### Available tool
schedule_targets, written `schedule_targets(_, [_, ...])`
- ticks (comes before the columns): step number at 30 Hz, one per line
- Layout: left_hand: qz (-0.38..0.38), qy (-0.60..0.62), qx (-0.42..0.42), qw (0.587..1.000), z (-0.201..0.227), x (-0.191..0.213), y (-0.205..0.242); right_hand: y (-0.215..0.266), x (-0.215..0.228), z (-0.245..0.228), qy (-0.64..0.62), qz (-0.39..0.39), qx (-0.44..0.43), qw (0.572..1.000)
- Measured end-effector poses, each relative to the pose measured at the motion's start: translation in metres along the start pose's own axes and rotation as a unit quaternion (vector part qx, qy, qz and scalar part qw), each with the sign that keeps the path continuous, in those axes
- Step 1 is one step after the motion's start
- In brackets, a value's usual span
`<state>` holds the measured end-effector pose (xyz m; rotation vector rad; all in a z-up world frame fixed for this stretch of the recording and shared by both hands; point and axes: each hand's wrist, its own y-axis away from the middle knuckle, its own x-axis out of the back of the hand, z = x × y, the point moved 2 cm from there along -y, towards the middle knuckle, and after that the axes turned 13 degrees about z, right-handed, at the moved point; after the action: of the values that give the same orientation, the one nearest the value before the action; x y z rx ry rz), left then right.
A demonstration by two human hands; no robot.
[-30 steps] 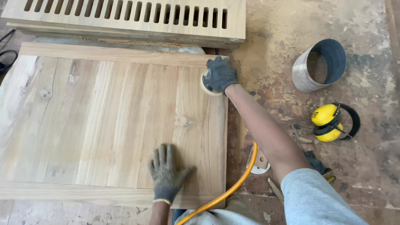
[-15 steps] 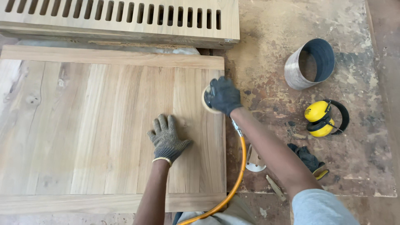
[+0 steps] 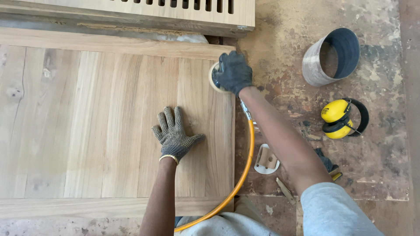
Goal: The person sands the surface of a wooden board using a power sander, moving the tool across the grain while steadying the wood with a gloved hand.
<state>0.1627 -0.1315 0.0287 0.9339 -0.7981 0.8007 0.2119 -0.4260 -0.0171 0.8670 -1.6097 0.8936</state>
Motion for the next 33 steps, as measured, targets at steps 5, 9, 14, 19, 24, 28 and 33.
schedule_targets(5, [0.006, 0.004, 0.003, 1.000, -0.003, -0.006, -0.003, 0.057, 0.033, -0.023, 0.012, 0.016, 0.072, 0.997])
schedule_targets(9, [0.021, -0.025, -0.005, 0.999, -0.002, -0.004, -0.010, 0.073, 0.034, -0.017, -0.043, 0.004, 0.084, 0.996])
schedule_targets(14, [0.000, -0.077, -0.003, 0.997, 0.000, -0.006, -0.012, 0.054, 0.018, 0.001, -0.034, 0.034, 0.053, 0.997])
schedule_targets(19, [0.008, -0.101, -0.035, 0.994, -0.010, -0.019, 0.000, 0.081, 0.028, -0.016, -0.048, 0.000, 0.024, 0.999])
schedule_targets(24, [0.020, -0.103, -0.061, 0.993, -0.012, -0.022, 0.014, 0.130, 0.033, -0.029, -0.040, 0.029, 0.042, 0.998])
schedule_targets(28, [0.033, -0.120, -0.086, 0.988, -0.015, -0.021, 0.029, 0.157, 0.042, -0.037, -0.051, 0.010, 0.011, 0.999])
schedule_targets(33, [0.021, -0.115, -0.111, 0.987, -0.029, -0.024, 0.060, 0.194, 0.050, -0.045, -0.061, 0.035, 0.008, 0.997])
